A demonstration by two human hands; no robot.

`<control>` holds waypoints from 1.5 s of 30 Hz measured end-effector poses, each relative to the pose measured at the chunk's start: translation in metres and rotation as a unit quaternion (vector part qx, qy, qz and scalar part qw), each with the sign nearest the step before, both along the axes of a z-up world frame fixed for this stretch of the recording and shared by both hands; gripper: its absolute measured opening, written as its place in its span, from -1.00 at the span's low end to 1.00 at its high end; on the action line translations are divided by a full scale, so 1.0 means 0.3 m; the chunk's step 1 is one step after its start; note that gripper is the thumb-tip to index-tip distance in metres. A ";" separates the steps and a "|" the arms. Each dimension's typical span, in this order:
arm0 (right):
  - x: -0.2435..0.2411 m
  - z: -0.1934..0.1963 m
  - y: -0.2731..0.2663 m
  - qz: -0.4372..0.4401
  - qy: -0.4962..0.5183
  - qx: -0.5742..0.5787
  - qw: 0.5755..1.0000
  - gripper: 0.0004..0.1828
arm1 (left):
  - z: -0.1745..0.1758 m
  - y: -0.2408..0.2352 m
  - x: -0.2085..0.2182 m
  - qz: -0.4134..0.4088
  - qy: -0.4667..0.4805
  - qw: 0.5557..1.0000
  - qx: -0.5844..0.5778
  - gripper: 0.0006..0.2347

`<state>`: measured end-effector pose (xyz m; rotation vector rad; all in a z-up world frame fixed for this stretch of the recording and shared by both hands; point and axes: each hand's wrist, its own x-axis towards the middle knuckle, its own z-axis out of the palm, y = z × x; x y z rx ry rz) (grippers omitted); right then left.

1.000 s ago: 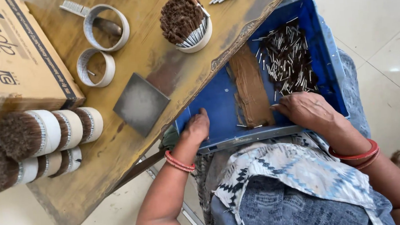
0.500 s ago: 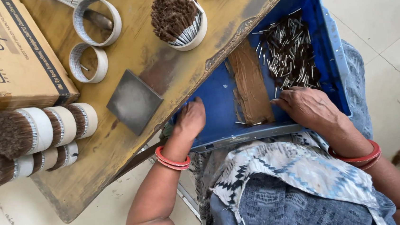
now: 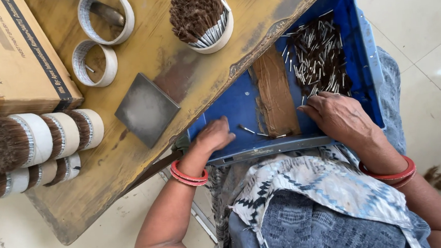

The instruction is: The person sits at a workbench assembling round brushes. They take bristle tufts from a blue tray, insert the tufts into metal ferrule rings, and press the filled ferrules onto round wooden brush bases, stacking finished brushes on the table.

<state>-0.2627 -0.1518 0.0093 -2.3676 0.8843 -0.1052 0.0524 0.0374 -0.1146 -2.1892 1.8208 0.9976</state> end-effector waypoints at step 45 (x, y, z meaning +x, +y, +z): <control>-0.083 0.023 0.100 -0.194 -0.339 -0.125 0.912 -0.88 | 0.026 -0.710 -0.469 0.127 -0.019 0.956 -0.265 0.04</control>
